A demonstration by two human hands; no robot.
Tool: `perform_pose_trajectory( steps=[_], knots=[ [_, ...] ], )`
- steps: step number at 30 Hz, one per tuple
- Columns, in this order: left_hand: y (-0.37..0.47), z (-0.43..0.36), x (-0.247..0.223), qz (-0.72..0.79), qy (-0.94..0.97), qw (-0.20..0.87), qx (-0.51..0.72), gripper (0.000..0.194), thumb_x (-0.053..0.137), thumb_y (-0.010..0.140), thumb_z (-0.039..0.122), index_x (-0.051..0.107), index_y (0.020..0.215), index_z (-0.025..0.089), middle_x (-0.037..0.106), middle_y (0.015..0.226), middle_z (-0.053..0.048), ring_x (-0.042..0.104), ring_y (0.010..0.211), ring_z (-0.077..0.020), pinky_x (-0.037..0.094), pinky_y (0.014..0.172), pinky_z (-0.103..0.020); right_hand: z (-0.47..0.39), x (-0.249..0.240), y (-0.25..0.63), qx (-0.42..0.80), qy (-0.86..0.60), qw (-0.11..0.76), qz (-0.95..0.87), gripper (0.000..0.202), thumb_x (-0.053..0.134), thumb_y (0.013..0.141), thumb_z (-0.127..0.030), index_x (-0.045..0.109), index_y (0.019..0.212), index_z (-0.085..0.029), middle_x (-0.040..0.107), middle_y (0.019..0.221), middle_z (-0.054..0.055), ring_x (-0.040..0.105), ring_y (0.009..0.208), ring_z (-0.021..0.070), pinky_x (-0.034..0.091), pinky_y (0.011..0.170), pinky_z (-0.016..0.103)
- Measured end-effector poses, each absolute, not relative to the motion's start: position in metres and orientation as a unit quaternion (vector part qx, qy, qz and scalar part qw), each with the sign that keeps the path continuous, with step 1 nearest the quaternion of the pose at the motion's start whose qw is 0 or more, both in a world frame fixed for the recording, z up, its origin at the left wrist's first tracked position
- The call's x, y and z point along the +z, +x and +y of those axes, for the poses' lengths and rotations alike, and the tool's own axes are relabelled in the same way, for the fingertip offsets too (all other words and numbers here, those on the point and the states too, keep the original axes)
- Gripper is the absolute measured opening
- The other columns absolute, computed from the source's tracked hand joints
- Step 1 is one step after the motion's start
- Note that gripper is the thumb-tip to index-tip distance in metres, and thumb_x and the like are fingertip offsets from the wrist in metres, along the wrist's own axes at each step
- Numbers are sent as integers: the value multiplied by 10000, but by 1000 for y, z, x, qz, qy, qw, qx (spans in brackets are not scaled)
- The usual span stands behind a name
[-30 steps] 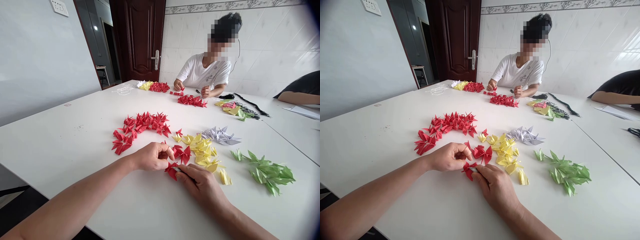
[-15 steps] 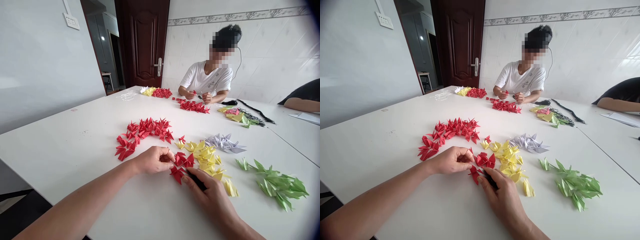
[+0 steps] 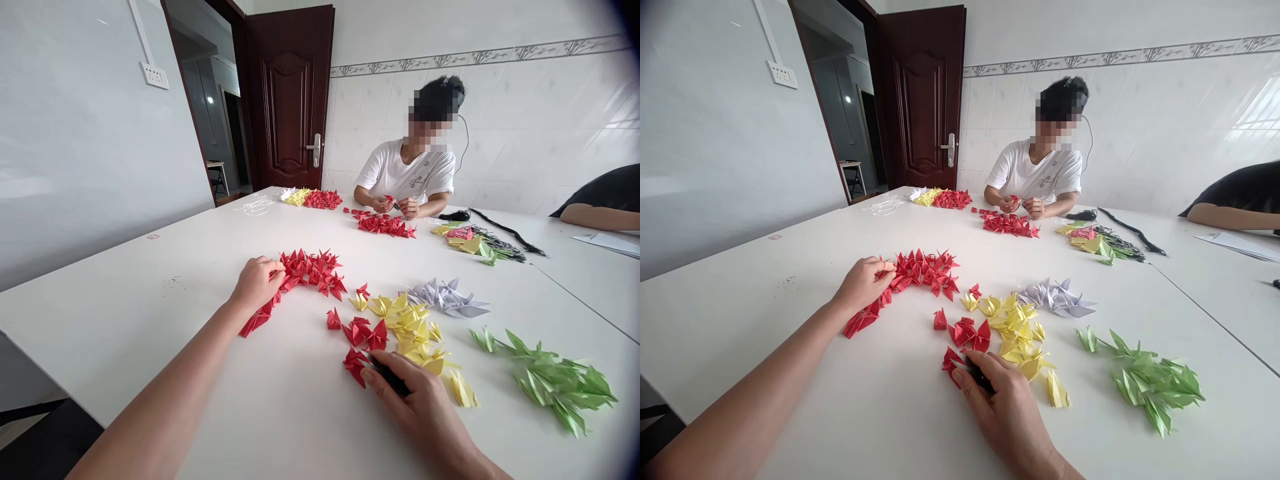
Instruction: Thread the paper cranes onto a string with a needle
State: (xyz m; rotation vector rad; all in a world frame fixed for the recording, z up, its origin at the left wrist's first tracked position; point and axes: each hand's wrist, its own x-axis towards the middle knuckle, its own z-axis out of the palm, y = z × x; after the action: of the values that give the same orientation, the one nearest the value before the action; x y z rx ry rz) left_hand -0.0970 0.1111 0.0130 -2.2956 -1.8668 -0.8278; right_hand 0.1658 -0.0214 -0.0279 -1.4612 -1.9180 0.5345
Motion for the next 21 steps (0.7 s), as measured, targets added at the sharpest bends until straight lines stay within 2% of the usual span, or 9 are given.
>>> perform_pose_trajectory(
  steps=[5, 16, 21],
  knots=[
    [-93, 120, 3, -617, -749, 29, -241, 209, 516, 741, 274, 707, 796, 209, 660, 863, -54, 558, 914, -256, 453, 831, -375, -21, -26, 165, 210, -558, 323, -735, 338, 467, 849, -424, 671, 970, -184, 696, 866, 68, 641, 758, 203, 513, 615, 254],
    [-92, 122, -6, -575, -785, 40, -226, 239, 564, 676, 285, 684, 875, 229, 601, 906, -61, 519, 919, -248, 406, 869, -387, -22, -24, 163, 207, -555, 327, -736, 337, 463, 844, -422, 673, 944, -178, 684, 795, 59, 629, 699, 194, 498, 573, 253],
    [-91, 123, -6, -557, -798, 31, -228, 161, 534, 678, 223, 674, 757, 233, 605, 832, -39, 540, 877, -225, 411, 833, -371, -21, -24, 163, 201, -547, 327, -744, 310, 471, 844, -401, 669, 935, -180, 682, 780, 55, 628, 680, 192, 497, 566, 255]
  ],
)
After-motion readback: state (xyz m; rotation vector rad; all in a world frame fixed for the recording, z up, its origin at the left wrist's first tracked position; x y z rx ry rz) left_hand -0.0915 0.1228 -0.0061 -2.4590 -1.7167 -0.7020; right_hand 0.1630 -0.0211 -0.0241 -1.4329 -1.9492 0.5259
